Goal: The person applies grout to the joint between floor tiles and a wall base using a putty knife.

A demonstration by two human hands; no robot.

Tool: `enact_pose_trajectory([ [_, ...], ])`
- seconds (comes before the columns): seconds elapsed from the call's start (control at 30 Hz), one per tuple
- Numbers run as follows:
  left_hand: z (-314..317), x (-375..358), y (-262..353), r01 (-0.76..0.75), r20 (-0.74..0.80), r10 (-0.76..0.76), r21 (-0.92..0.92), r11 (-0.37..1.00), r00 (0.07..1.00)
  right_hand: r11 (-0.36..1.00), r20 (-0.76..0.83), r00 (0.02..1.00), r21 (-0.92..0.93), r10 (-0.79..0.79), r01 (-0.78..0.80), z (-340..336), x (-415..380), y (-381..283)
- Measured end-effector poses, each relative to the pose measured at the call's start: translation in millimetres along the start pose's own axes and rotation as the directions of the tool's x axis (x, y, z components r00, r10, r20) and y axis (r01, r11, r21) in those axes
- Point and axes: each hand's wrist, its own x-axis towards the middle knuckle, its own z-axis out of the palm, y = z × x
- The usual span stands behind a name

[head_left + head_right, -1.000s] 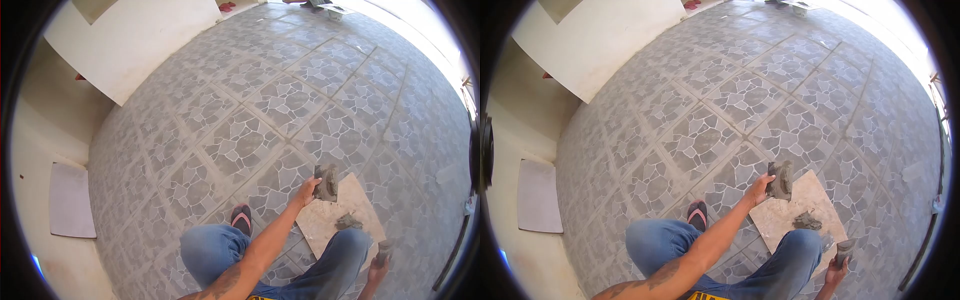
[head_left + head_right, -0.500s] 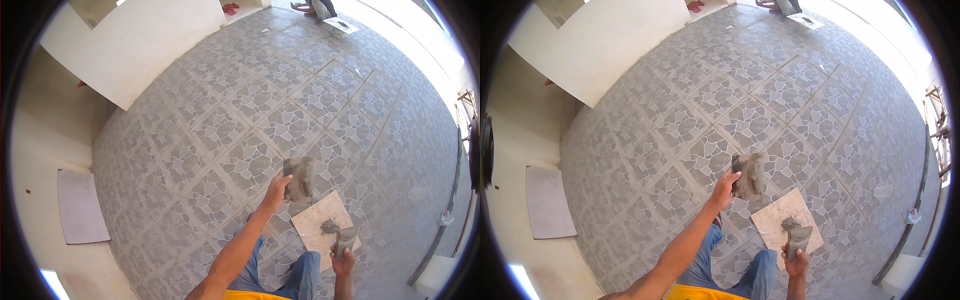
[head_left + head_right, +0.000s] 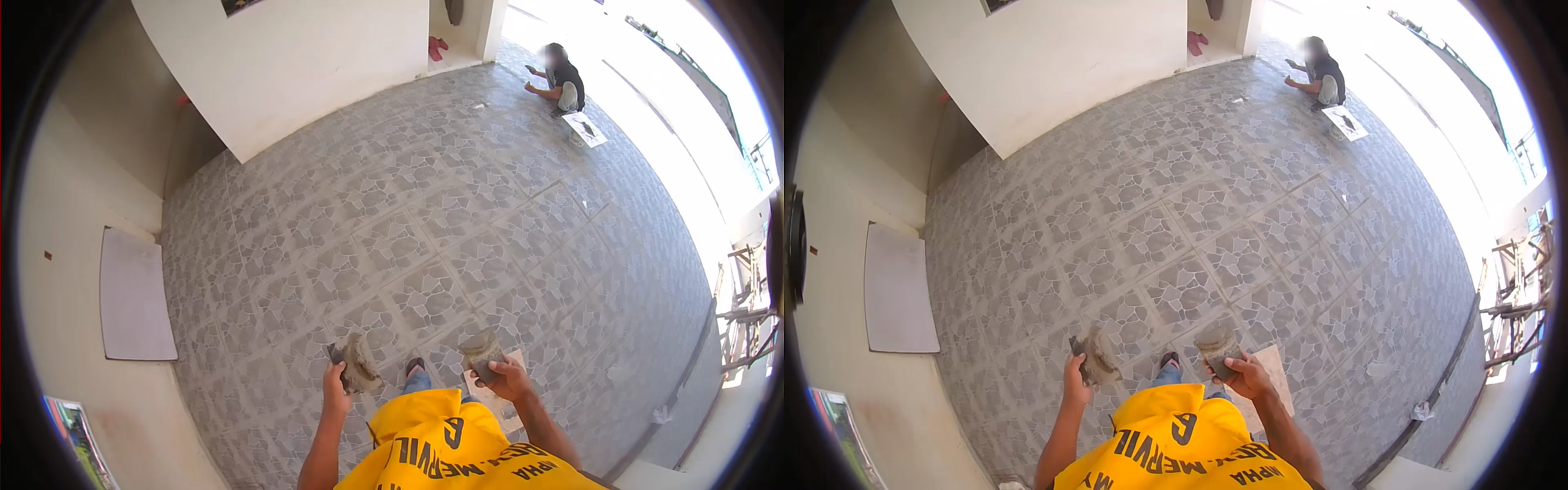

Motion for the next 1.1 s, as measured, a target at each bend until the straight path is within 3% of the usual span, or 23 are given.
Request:
enact_pose_trajectory([
  [0.2,38,44,43,-0.052,-0.136,0.037,-0.107,0.993,0.99,0.991,0.023,0.997,-0.111,0.076,-0.073,38,73,-34],
  [0.3,51,85,50,-0.089,-0.041,0.087,-0.043,0.995,0.995,0.989,0.027,0.997,-0.126,0.077,-0.073,53,102,-55],
  [0.33,67,95,63,-0.025,-0.159,0.012,-0.077,0.997,0.987,0.99,0.037,0.996,-0.122,0.079,-0.074,54,115,-64],
  [0.43,94,142,84,-0.06,-0.063,0.049,-0.185,0.981,0.997,0.991,0.033,0.995,-0.096,0.093,-0.089,39,159,-93],
  [0.47,105,157,97,-0.052,-0.098,0.037,-0.159,0.986,0.995,0.991,0.027,0.995,-0.097,0.093,-0.09,37,175,-106],
  [0.57,136,213,127,-0.122,-0.016,0.121,-0.17,0.978,0.993,0.991,0.041,0.997,-0.113,0.071,-0.066,33,238,-154],
  [0.73,208,285,201,-0.149,-0.213,0.123,-0.108,0.983,0.969,0.979,0.069,0.996,-0.199,0.055,-0.04,52,362,-255],
  [0.77,221,298,219,-0.16,-0.24,0.132,-0.099,0.982,0.962,0.957,0.049,0.998,-0.289,0.047,-0.03,61,389,-274],
  [0.83,246,324,249,-0.182,-0.304,0.174,0.0,0.983,0.937,0.88,0.006,0.999,-0.474,0.038,-0.031,86,438,-316],
  [0.93,292,357,302,-0.205,-0.328,0.197,0.01,0.979,0.924,0.438,0.001,0.998,-0.898,-0.068,0.031,139,505,-363],
  [1.03,310,414,330,-0.269,-0.263,0.271,0.043,0.962,0.926,0.072,-0.049,0.996,-0.996,-0.074,-0.043,195,567,-395],
  [1.1,314,465,344,-0.305,-0.219,0.303,0.027,0.952,0.927,0.104,-0.054,0.998,-0.993,-0.018,-0.052,221,613,-415],
])
